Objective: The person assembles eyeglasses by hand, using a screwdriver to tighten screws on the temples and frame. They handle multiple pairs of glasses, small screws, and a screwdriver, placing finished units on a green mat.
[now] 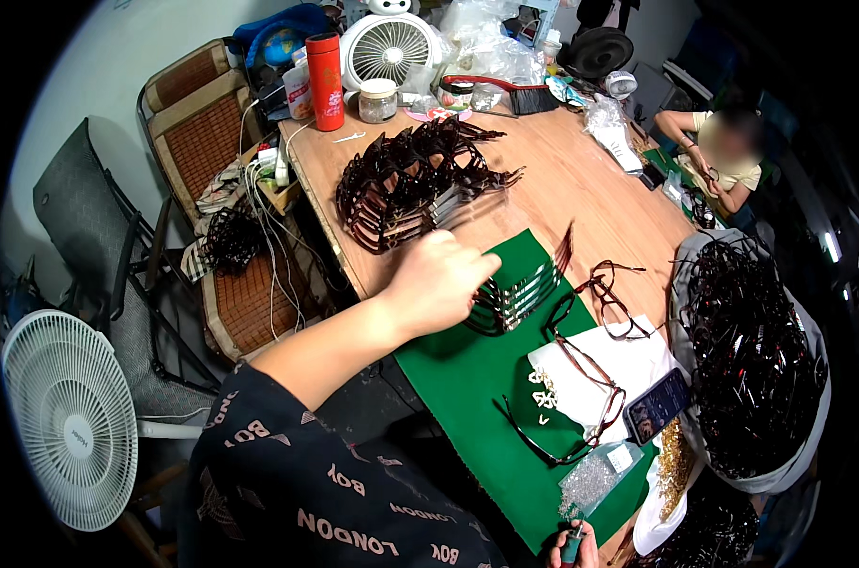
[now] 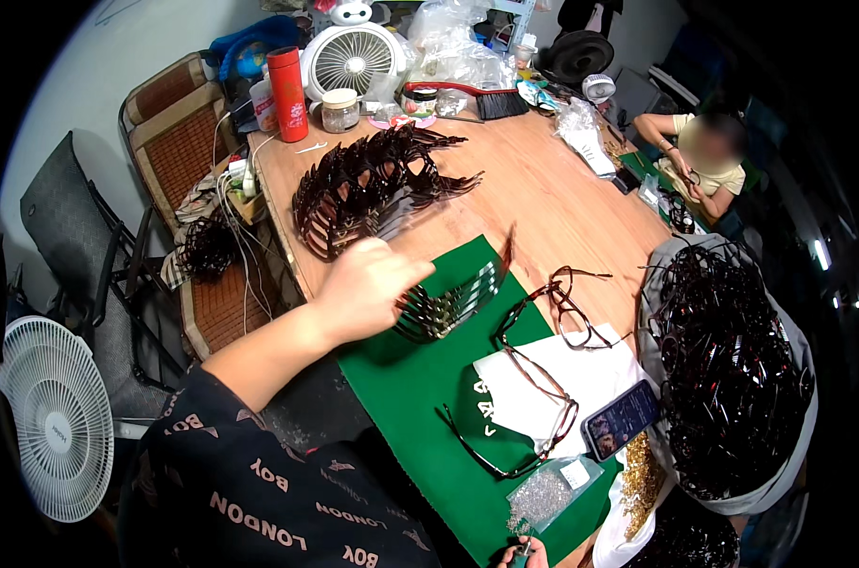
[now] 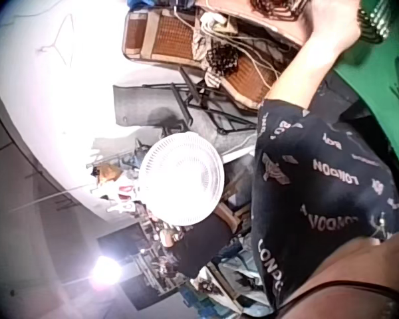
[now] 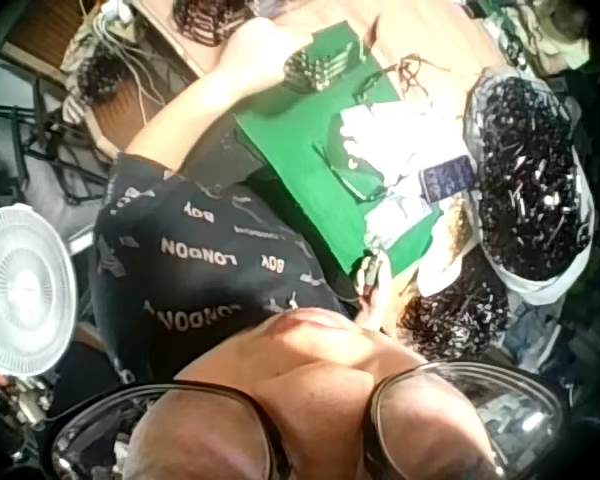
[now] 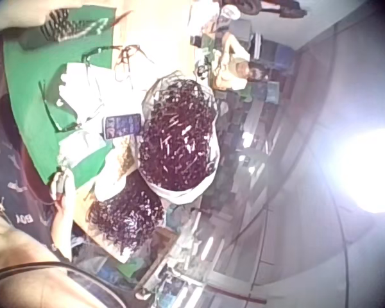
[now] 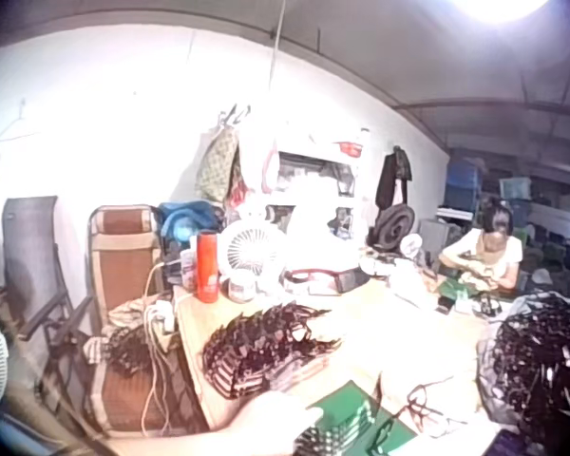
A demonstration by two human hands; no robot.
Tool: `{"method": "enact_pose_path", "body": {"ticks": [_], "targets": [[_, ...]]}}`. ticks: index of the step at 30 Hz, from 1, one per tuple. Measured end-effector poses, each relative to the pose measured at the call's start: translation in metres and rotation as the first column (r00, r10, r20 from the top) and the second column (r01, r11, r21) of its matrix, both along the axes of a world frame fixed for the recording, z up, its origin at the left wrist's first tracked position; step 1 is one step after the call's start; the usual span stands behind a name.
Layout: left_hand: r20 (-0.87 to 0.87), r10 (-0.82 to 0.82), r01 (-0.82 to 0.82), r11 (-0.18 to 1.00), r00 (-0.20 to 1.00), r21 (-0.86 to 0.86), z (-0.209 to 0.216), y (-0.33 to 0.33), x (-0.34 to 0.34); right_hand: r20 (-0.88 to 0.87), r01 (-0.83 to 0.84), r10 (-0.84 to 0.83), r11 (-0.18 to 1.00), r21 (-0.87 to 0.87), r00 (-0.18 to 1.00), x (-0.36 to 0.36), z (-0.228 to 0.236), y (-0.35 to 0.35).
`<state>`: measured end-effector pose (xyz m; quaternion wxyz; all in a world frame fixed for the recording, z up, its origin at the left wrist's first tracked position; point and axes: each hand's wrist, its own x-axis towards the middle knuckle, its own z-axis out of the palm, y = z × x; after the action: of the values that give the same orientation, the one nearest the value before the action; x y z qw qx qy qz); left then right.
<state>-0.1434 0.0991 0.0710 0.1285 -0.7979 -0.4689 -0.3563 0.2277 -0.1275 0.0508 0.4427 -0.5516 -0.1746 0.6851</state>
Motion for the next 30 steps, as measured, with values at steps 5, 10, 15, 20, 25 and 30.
{"method": "enact_pose_path", "body": {"ticks": [5,10,15,20,25,30], "targets": [[-0.001,0.195,-0.195,0.978,0.981,-0.076,0.008,0.005,-0.032,-0.006,-0.027,0.027,0.998,-0.058,1.0,-0.002,0.005,0.007],[0.024,0.02,-0.021,0.998,1.0,0.062,0.019,0.026,-0.018,-0.018,0.024,-0.026,0.995,-0.094,0.999,-0.002,0.005,0.005],[-0.209,-0.086,0.157,0.923,0.974,0.35,0.032,0.168,-0.014,-0.023,0.04,-0.042,0.994,-0.103,0.999,0.004,0.001,0.005],[-0.564,0.17,-0.367,0.894,0.808,-0.258,0.027,0.287,-0.04,-0.124,0.024,-0.02,0.999,0.032,0.992,0.017,-0.017,-0.003],[-0.807,-0.075,-0.609,0.617,0.586,-0.499,0.009,0.324,-0.065,-0.22,0.087,-0.072,0.994,0.063,0.973,0.031,-0.037,-0.015],[-0.56,0.118,-0.294,0.927,0.82,-0.235,0.029,0.247,-0.013,-0.298,0.077,-0.04,0.991,0.113,0.954,0.029,-0.037,-0.011]]}}
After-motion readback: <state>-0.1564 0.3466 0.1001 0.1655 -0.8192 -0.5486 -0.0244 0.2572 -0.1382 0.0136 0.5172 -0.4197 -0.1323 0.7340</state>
